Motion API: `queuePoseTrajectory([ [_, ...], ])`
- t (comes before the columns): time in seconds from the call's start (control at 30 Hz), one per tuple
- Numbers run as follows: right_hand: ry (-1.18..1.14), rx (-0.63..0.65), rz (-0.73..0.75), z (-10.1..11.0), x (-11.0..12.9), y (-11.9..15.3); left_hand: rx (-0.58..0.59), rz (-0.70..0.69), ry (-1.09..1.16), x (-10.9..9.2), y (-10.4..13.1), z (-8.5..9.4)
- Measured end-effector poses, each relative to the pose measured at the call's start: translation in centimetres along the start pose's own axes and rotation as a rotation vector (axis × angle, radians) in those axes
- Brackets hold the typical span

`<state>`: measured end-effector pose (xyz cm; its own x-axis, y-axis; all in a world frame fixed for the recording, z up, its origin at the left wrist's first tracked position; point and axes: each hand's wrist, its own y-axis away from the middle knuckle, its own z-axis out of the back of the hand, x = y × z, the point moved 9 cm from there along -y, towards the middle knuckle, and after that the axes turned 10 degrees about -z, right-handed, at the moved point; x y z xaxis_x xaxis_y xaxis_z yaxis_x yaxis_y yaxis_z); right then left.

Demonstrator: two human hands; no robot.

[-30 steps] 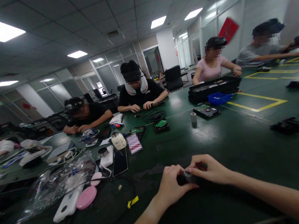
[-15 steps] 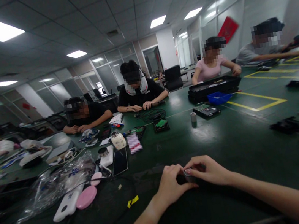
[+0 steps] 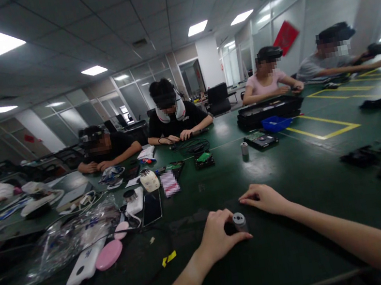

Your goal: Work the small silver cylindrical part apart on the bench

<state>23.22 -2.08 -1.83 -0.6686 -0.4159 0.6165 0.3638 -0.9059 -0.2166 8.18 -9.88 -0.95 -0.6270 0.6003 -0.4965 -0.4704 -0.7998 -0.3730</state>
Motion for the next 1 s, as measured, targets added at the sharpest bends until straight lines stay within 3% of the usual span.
queuePoseTrajectory([
  [0.3,-0.002,-0.01,-0.032,0.0,-0.2,-0.1,0.009,-0.005,-0.007,-0.3,-0.1,0.1],
  [0.47,-0.13,-0.045,0.026,0.7,2.5,1.1,0.002,-0.014,-0.007,-0.2,0.0,0.1],
  [0.63,-0.35,0.022,0.109,0.1,5.6,2.8,0.003,-0.03,0.0,-0.1,0.1,-0.1],
  [1.0,-0.317,0.001,0.146,0.1,6.2,3.0,-0.002,-0.047,0.001,0.1,0.1,-0.3],
])
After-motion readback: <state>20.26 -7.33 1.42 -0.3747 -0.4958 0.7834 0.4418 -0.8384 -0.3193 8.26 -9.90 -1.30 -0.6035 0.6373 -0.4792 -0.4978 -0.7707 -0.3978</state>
